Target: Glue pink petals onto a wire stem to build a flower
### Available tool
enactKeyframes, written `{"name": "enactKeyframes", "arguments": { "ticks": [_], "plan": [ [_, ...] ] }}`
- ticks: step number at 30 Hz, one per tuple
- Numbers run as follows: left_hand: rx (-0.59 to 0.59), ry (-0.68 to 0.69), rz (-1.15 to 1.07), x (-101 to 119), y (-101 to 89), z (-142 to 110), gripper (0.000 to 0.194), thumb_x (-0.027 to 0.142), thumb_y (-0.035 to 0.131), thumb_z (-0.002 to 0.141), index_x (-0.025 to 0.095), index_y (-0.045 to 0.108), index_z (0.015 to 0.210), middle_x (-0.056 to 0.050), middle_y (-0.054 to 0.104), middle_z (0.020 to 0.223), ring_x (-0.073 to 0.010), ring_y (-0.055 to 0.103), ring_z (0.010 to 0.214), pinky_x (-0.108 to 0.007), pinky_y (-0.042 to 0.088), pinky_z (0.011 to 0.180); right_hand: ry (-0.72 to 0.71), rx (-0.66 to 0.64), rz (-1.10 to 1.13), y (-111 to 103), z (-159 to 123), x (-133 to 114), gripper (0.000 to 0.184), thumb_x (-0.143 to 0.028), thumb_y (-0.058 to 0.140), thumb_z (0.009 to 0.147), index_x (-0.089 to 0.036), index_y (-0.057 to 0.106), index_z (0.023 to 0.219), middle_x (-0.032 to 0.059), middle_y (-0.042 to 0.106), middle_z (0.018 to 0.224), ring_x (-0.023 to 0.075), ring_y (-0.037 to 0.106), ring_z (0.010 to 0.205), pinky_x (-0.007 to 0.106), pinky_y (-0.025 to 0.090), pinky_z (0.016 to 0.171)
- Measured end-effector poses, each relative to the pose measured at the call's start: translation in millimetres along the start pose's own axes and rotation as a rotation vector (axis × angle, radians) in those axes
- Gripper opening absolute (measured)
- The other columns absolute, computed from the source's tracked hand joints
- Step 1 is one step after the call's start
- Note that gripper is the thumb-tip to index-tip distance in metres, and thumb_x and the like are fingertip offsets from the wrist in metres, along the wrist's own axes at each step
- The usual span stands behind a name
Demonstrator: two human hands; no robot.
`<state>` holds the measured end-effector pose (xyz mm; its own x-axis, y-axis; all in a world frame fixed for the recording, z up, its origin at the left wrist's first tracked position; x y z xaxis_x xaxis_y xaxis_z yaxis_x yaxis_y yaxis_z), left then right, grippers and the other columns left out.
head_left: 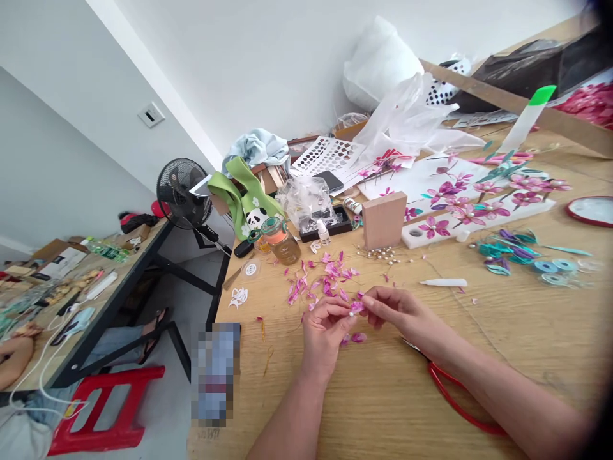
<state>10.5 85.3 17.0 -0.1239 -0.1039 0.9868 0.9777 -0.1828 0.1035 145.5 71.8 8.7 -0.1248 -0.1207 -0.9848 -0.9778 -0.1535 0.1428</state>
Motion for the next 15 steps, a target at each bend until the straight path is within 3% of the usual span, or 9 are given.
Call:
{"name": "enactKeyframes", "arguments": {
  "ticks": [3, 7, 11, 15],
  "plan": [
    [0.058, -0.156, -0.193, -14.5, -3.3, -0.2, 0.018, 0.024, 0.081, 0.058, 0.016, 0.067, 0.065, -0.001, 0.062, 0.085, -0.0111, 0.058, 0.075, -0.025, 0.05, 0.067, -0.042, -0.071, -0.068, 8.3, 0.6, 0.1, 0.039, -0.053, 0.066, 0.077, -0.015, 0.066, 0.087, 0.0044, 0.065, 0.078, 0.0166, 0.056, 0.068, 0.028, 0.043, 0.061],
    [0.082, -0.342, -0.428, -29.5, 0.9, -2.8, 0.028, 0.022, 0.086, 0.045, 0.015, 0.065, 0.061, 0.001, 0.06, 0.08, -0.0037, 0.048, 0.055, -0.017, 0.034, 0.044, -0.044, -0.182, -0.043, 22.9, -2.3, 2.6, 0.035, -0.048, 0.062, 0.082, -0.015, 0.066, 0.092, 0.0072, 0.068, 0.088, 0.0198, 0.061, 0.078, 0.031, 0.047, 0.068],
    [0.063, -0.456, -0.544, -35.2, 9.3, -7.2, 0.029, 0.02, 0.087, 0.042, 0.015, 0.065, 0.061, 0.001, 0.06, 0.069, -0.0038, 0.047, 0.049, -0.017, 0.03, 0.041, -0.053, -0.247, -0.006, 32.6, -4.9, 2.0, 0.033, -0.047, 0.062, 0.082, -0.015, 0.066, 0.087, 0.0074, 0.069, 0.085, 0.0202, 0.062, 0.08, 0.032, 0.047, 0.073],
    [0.036, -0.481, -0.58, -34.3, 14.1, -9.2, 0.025, 0.017, 0.086, 0.047, 0.014, 0.067, 0.063, 0.001, 0.063, 0.07, -0.0046, 0.05, 0.049, -0.018, 0.03, 0.042, -0.043, -0.272, 0.051, 36.5, -5.7, 2.4, 0.032, -0.047, 0.065, 0.08, -0.014, 0.064, 0.082, 0.008, 0.069, 0.083, 0.0207, 0.062, 0.081, 0.033, 0.047, 0.074]
  ]
}}
Point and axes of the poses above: each hand's wrist, its own z-axis towards the middle knuckle, its own y-axis out of the palm, x = y × z, the point moved 9 cm from there along z, towards the middle knuckle
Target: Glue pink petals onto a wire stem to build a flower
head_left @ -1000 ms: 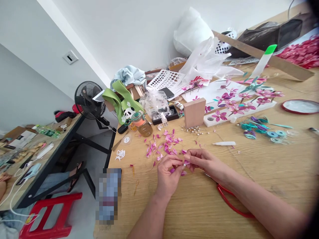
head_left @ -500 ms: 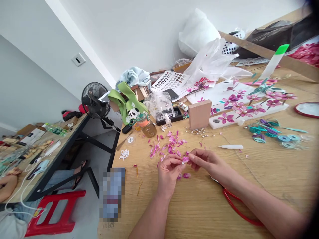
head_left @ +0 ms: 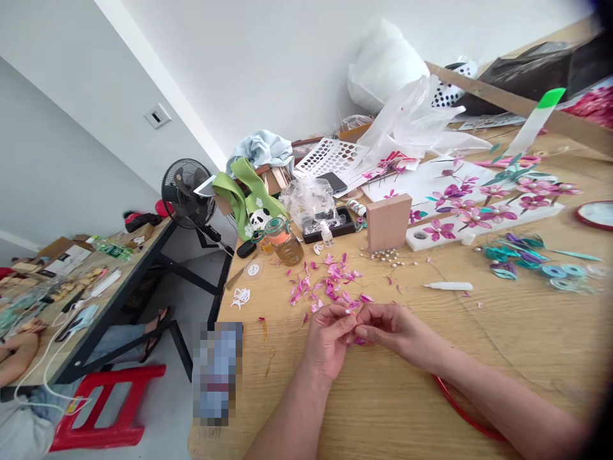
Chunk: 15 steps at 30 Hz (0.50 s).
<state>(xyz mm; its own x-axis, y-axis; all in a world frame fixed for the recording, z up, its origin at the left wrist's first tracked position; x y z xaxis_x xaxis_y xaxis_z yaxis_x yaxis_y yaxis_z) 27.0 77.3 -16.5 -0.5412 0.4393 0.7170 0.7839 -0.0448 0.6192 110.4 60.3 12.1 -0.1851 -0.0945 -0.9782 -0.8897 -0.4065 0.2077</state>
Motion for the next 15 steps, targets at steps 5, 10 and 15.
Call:
{"name": "enactKeyframes", "arguments": {
  "ticks": [5, 10, 15],
  "plan": [
    [-0.01, -0.031, 0.009, -1.8, 0.2, 0.4, 0.025, 0.02, 0.085, 0.051, 0.013, 0.066, 0.066, -0.001, 0.065, 0.063, -0.0059, 0.05, 0.047, -0.018, 0.031, 0.043, -0.008, 0.004, 0.02, 0.1, -0.5, -2.9, 0.033, -0.046, 0.063, 0.082, -0.013, 0.063, 0.08, 0.0066, 0.065, 0.077, 0.0169, 0.057, 0.073, 0.029, 0.043, 0.066],
    [-0.019, -0.01, 0.039, -0.8, 0.1, 0.3, 0.026, 0.02, 0.084, 0.052, 0.013, 0.065, 0.067, 0.0, 0.064, 0.066, -0.0057, 0.049, 0.047, -0.019, 0.032, 0.044, 0.009, 0.008, 0.009, -1.0, -0.1, -0.7, 0.034, -0.047, 0.063, 0.082, -0.013, 0.061, 0.079, 0.0056, 0.062, 0.074, 0.0146, 0.051, 0.067, 0.028, 0.04, 0.061],
    [0.009, 0.207, 0.192, 15.7, -2.8, -1.8, 0.019, 0.019, 0.081, 0.057, 0.015, 0.065, 0.066, 0.001, 0.06, 0.08, -0.0058, 0.052, 0.058, -0.019, 0.039, 0.052, 0.01, 0.038, -0.055, -6.0, 0.5, 2.8, 0.037, -0.05, 0.06, 0.083, -0.013, 0.062, 0.082, 0.0041, 0.059, 0.072, 0.0149, 0.051, 0.066, 0.029, 0.041, 0.061]
  ]
}}
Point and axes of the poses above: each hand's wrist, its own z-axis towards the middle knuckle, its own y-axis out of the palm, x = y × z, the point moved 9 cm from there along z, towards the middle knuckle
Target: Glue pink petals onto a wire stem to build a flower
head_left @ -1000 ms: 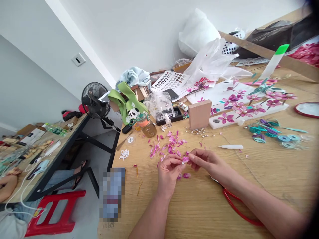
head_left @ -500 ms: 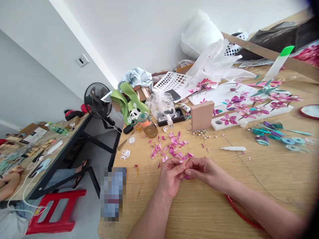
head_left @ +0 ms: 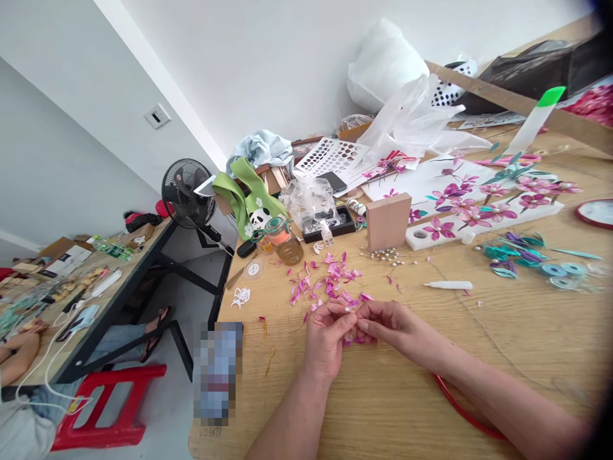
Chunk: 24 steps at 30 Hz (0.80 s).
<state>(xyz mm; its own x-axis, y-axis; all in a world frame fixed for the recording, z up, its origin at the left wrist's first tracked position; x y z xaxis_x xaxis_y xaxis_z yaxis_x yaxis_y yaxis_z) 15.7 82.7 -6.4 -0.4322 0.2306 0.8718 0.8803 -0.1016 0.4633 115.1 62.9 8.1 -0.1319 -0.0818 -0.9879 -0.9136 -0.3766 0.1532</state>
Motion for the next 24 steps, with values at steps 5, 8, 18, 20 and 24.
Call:
{"name": "enactKeyframes", "arguments": {
  "ticks": [5, 8, 18, 20, 24],
  "plan": [
    [-0.022, 0.396, 0.398, 34.1, 4.8, -8.2, 0.006, 0.017, 0.072, 0.071, 0.016, 0.066, 0.071, -0.002, 0.058, 0.081, -0.0131, 0.056, 0.083, -0.026, 0.045, 0.076, -0.003, 0.054, 0.003, -7.0, -0.1, -1.0, 0.034, -0.048, 0.063, 0.081, -0.014, 0.062, 0.089, 0.0058, 0.062, 0.082, 0.017, 0.056, 0.073, 0.03, 0.045, 0.064],
    [-0.038, 0.582, 0.602, 49.1, 13.5, -18.2, 0.003, 0.015, 0.067, 0.076, 0.017, 0.066, 0.076, -0.004, 0.057, 0.085, -0.0136, 0.056, 0.083, -0.026, 0.047, 0.071, -0.01, 0.122, 0.052, -13.3, -0.7, -5.1, 0.034, -0.049, 0.066, 0.078, -0.015, 0.062, 0.084, 0.0043, 0.061, 0.078, 0.0156, 0.054, 0.069, 0.029, 0.046, 0.062],
    [0.06, 0.832, 0.946, 63.8, 24.1, -36.5, 0.012, 0.008, 0.059, 0.08, 0.018, 0.066, 0.081, -0.005, 0.056, 0.086, -0.013, 0.057, 0.08, -0.024, 0.051, 0.066, 0.007, 0.167, 0.26, -18.5, -4.4, -3.0, 0.035, -0.048, 0.06, 0.084, -0.014, 0.066, 0.077, 0.0057, 0.062, 0.077, 0.0154, 0.055, 0.069, 0.028, 0.045, 0.064],
    [0.038, 0.853, 0.979, 62.2, 27.2, -38.3, 0.014, 0.006, 0.059, 0.079, 0.018, 0.067, 0.083, -0.005, 0.056, 0.087, -0.0128, 0.057, 0.08, -0.023, 0.051, 0.066, 0.011, 0.158, 0.272, -17.7, -4.4, -2.0, 0.035, -0.048, 0.06, 0.084, -0.014, 0.065, 0.075, 0.0052, 0.061, 0.074, 0.015, 0.055, 0.068, 0.028, 0.045, 0.064],
    [-0.025, 0.89, 0.994, 60.0, 34.0, -41.3, 0.02, 0.004, 0.058, 0.079, 0.018, 0.068, 0.089, -0.005, 0.054, 0.087, -0.0122, 0.057, 0.079, -0.022, 0.052, 0.064, 0.027, 0.143, 0.231, -16.1, -3.5, -3.1, 0.034, -0.048, 0.068, 0.078, -0.014, 0.064, 0.075, 0.0023, 0.059, 0.068, 0.0137, 0.054, 0.064, 0.027, 0.045, 0.062]
  ]
}}
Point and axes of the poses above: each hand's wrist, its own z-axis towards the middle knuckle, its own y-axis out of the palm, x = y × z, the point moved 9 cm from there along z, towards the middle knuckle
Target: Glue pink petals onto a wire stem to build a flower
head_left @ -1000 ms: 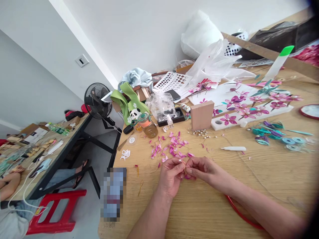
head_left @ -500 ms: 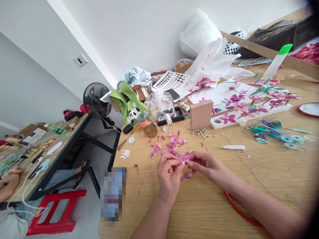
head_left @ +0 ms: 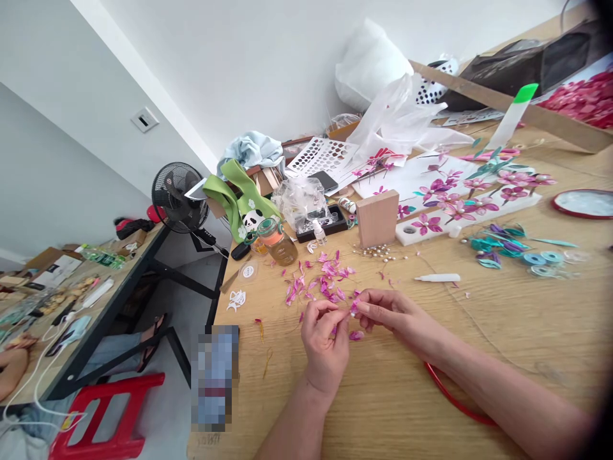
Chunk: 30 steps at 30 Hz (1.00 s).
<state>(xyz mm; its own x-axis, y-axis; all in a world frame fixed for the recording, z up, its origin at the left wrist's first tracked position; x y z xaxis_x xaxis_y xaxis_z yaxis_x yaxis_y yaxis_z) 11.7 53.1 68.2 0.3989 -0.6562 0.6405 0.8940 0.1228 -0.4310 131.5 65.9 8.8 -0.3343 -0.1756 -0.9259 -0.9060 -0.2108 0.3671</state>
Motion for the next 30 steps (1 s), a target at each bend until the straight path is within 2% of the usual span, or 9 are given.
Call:
{"name": "enactKeyframes", "arguments": {
  "ticks": [6, 9, 11, 13, 16, 18, 19, 24, 30],
  "plan": [
    [-0.003, 0.019, -0.009, 3.6, 1.9, -0.2, 0.017, 0.005, 0.057, 0.079, 0.017, 0.067, 0.085, -0.005, 0.054, 0.086, -0.012, 0.058, 0.076, -0.023, 0.052, 0.064, 0.029, 0.047, -0.028, -1.6, 0.3, -1.5, 0.041, -0.054, 0.075, 0.065, -0.016, 0.062, 0.072, -0.0003, 0.057, 0.064, 0.0128, 0.053, 0.058, 0.027, 0.045, 0.059],
    [-0.022, -0.041, -0.039, -2.6, 4.1, -0.1, 0.014, 0.008, 0.059, 0.079, 0.018, 0.069, 0.083, -0.005, 0.056, 0.086, -0.0129, 0.058, 0.075, -0.024, 0.051, 0.063, 0.026, 0.037, -0.042, 0.1, -0.3, -3.3, 0.041, -0.056, 0.072, 0.069, -0.016, 0.062, 0.071, 0.0007, 0.058, 0.065, 0.0136, 0.053, 0.06, 0.028, 0.045, 0.061],
    [-0.027, -0.165, -0.129, -15.8, 6.0, 0.0, 0.009, 0.013, 0.062, 0.078, 0.018, 0.069, 0.08, -0.006, 0.057, 0.085, -0.0133, 0.057, 0.076, -0.024, 0.049, 0.062, 0.013, 0.042, -0.05, -0.8, -0.6, -4.4, 0.043, -0.059, 0.066, 0.074, -0.016, 0.062, 0.07, 0.0023, 0.058, 0.065, 0.0146, 0.053, 0.061, 0.028, 0.045, 0.061],
    [-0.002, -0.379, -0.334, -37.4, 9.1, -2.6, 0.001, 0.017, 0.067, 0.075, 0.017, 0.068, 0.074, -0.005, 0.058, 0.082, -0.0127, 0.056, 0.075, -0.023, 0.046, 0.06, 0.001, 0.068, -0.048, -4.6, -0.7, -4.3, 0.046, -0.061, 0.061, 0.077, -0.015, 0.063, 0.071, 0.0044, 0.058, 0.068, 0.0158, 0.053, 0.064, 0.029, 0.045, 0.061],
    [0.046, -0.808, -0.802, -69.9, 25.8, -17.5, 0.013, 0.021, 0.074, 0.067, 0.015, 0.063, 0.069, 0.0, 0.055, 0.069, -0.0071, 0.048, 0.057, -0.017, 0.036, 0.046, -0.008, 0.112, -0.04, -11.5, -0.6, -2.3, 0.044, -0.059, 0.061, 0.078, -0.015, 0.066, 0.077, 0.0059, 0.059, 0.073, 0.0162, 0.053, 0.065, 0.028, 0.043, 0.06],
    [0.068, -1.025, -1.081, -77.2, 37.9, -26.7, 0.02, 0.022, 0.077, 0.062, 0.014, 0.06, 0.069, 0.002, 0.052, 0.064, -0.0038, 0.04, 0.048, -0.015, 0.026, 0.039, -0.004, 0.118, -0.044, -13.8, -0.3, 0.0, 0.042, -0.057, 0.062, 0.079, -0.015, 0.067, 0.077, 0.0057, 0.058, 0.072, 0.0158, 0.052, 0.065, 0.028, 0.042, 0.059],
    [0.078, -1.089, -1.193, -77.2, 41.4, -28.5, 0.022, 0.021, 0.078, 0.06, 0.014, 0.06, 0.069, 0.002, 0.052, 0.065, -0.0028, 0.038, 0.047, -0.014, 0.023, 0.037, 0.0, 0.117, -0.049, -14.5, 0.0, 1.4, 0.041, -0.056, 0.062, 0.079, -0.015, 0.066, 0.077, 0.0057, 0.058, 0.072, 0.0158, 0.051, 0.065, 0.028, 0.042, 0.059],
    [0.116, -1.203, -1.547, -70.4, 44.4, -27.0, 0.024, 0.015, 0.078, 0.06, 0.012, 0.057, 0.072, 0.002, 0.048, 0.069, -0.0002, 0.035, 0.049, -0.008, 0.022, 0.037, 0.015, 0.118, -0.083, -17.9, 2.0, 9.4, 0.041, -0.056, 0.063, 0.078, -0.016, 0.065, 0.073, 0.0056, 0.058, 0.071, 0.0161, 0.051, 0.065, 0.029, 0.042, 0.058],
    [0.135, -1.247, -1.623, -71.3, 44.4, -29.8, 0.021, 0.012, 0.074, 0.063, 0.012, 0.056, 0.074, 0.001, 0.045, 0.07, -0.001, 0.035, 0.05, -0.008, 0.023, 0.036, 0.015, 0.106, -0.118, -18.6, 4.3, 13.0, 0.04, -0.056, 0.062, 0.08, -0.016, 0.064, 0.073, 0.0049, 0.057, 0.07, 0.0156, 0.05, 0.064, 0.028, 0.042, 0.058]
  ]
}}
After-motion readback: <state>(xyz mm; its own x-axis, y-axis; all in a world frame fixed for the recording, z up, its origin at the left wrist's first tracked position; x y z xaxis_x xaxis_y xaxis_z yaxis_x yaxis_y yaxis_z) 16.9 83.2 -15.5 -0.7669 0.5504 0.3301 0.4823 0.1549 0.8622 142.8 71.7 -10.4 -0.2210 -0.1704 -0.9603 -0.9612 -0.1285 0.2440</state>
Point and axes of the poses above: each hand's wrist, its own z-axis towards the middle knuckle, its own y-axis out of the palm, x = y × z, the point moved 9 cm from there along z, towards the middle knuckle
